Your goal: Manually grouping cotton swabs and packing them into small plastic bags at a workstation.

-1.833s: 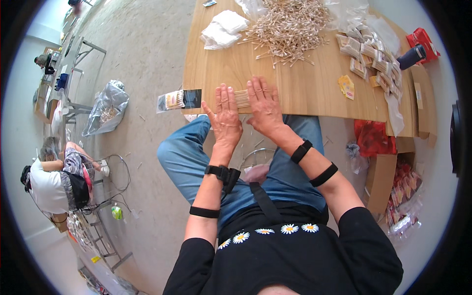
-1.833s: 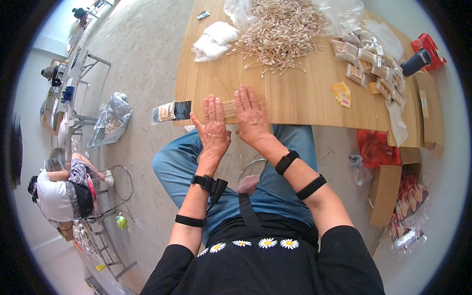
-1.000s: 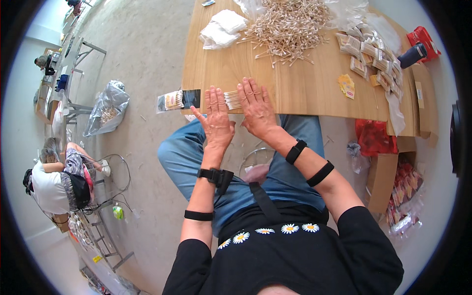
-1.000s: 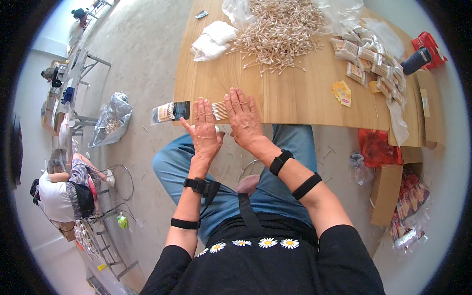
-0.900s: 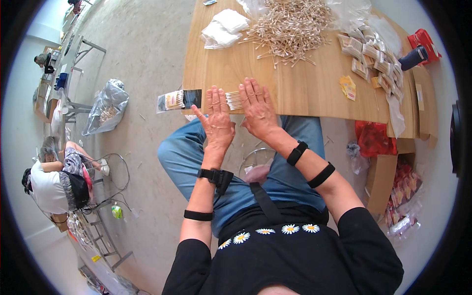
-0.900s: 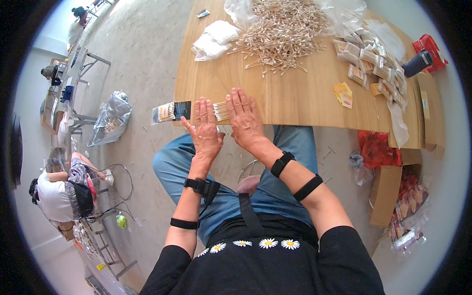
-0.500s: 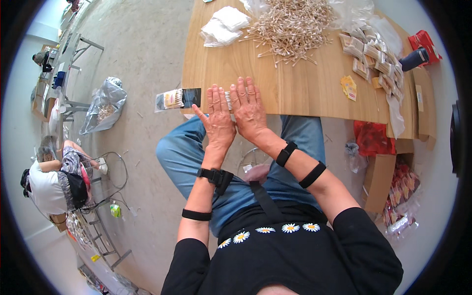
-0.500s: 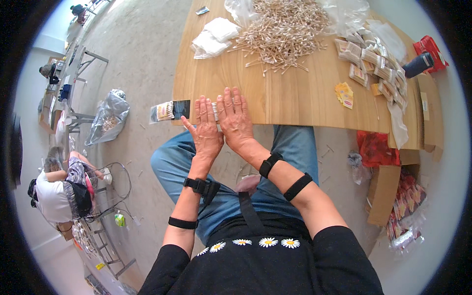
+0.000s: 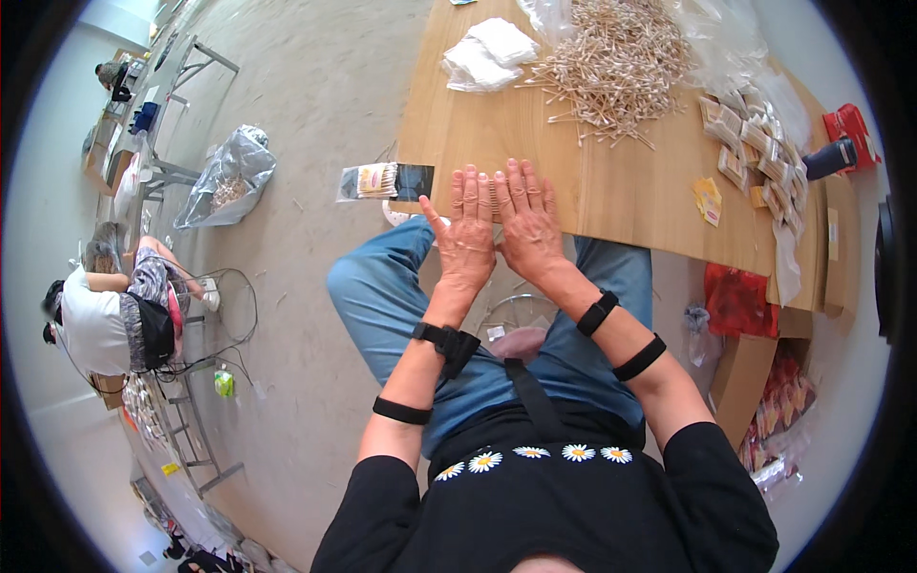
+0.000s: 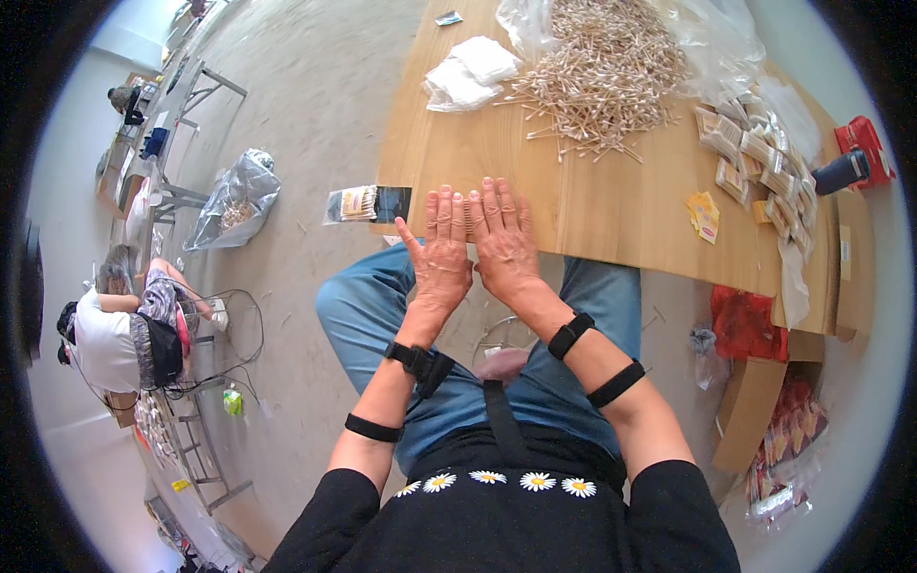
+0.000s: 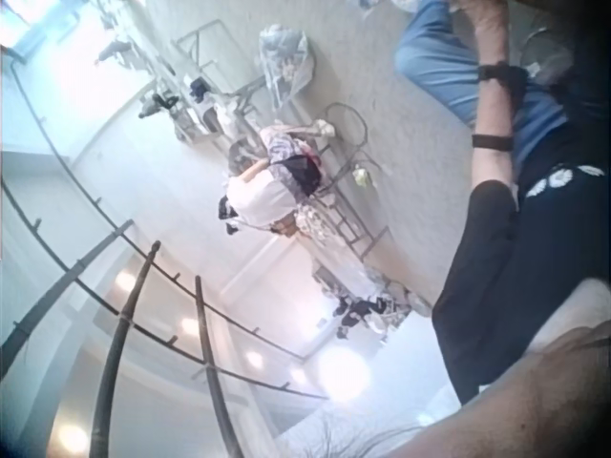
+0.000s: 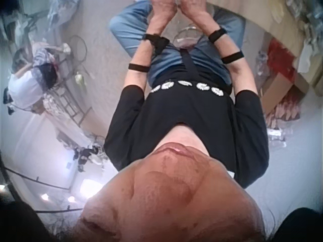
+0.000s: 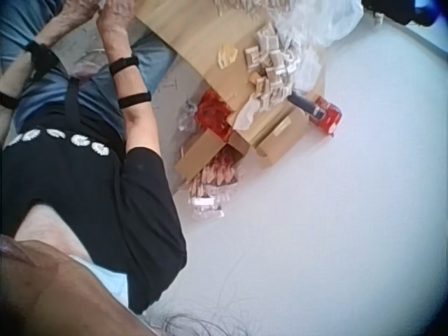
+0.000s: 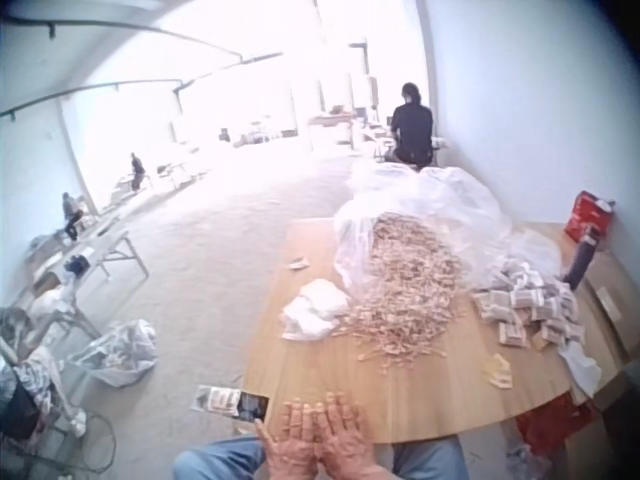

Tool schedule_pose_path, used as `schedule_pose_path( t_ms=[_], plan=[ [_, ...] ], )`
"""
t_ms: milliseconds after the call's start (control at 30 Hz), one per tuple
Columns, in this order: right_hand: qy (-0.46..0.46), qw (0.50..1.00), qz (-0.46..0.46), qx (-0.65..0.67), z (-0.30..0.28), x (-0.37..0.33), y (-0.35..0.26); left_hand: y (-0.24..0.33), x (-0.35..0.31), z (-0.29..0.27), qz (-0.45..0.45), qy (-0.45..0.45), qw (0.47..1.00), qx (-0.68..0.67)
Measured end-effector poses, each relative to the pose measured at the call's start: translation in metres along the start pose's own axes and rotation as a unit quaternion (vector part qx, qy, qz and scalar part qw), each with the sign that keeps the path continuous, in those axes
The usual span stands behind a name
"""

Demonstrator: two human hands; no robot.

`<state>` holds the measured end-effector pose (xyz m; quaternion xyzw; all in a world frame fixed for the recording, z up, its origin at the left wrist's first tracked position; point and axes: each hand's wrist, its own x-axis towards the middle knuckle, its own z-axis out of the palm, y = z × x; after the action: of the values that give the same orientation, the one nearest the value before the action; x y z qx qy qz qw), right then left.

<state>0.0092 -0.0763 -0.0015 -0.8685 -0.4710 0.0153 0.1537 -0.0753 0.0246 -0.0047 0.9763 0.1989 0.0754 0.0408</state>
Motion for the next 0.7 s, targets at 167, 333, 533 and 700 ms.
schedule_pose_path(
  t_ms=[167,333,533,700],
  plan=[
    [-0.028,0.999,0.007,-0.02,-0.006,0.0,0.002,-0.02,-0.021,-0.026,-0.035,0.08,0.988,-0.127],
    [-0.029,0.999,0.007,-0.024,-0.011,0.002,-0.001,-0.081,-0.041,-0.013,-0.266,0.178,0.842,-0.433],
    [-0.036,0.999,0.007,-0.016,-0.012,0.003,-0.005,-0.132,-0.012,0.013,-0.426,0.132,0.49,-0.749],
    [-0.037,0.999,0.015,-0.023,-0.011,0.001,-0.004,-0.123,0.04,0.008,-0.384,0.167,0.33,-0.846]
  ],
)
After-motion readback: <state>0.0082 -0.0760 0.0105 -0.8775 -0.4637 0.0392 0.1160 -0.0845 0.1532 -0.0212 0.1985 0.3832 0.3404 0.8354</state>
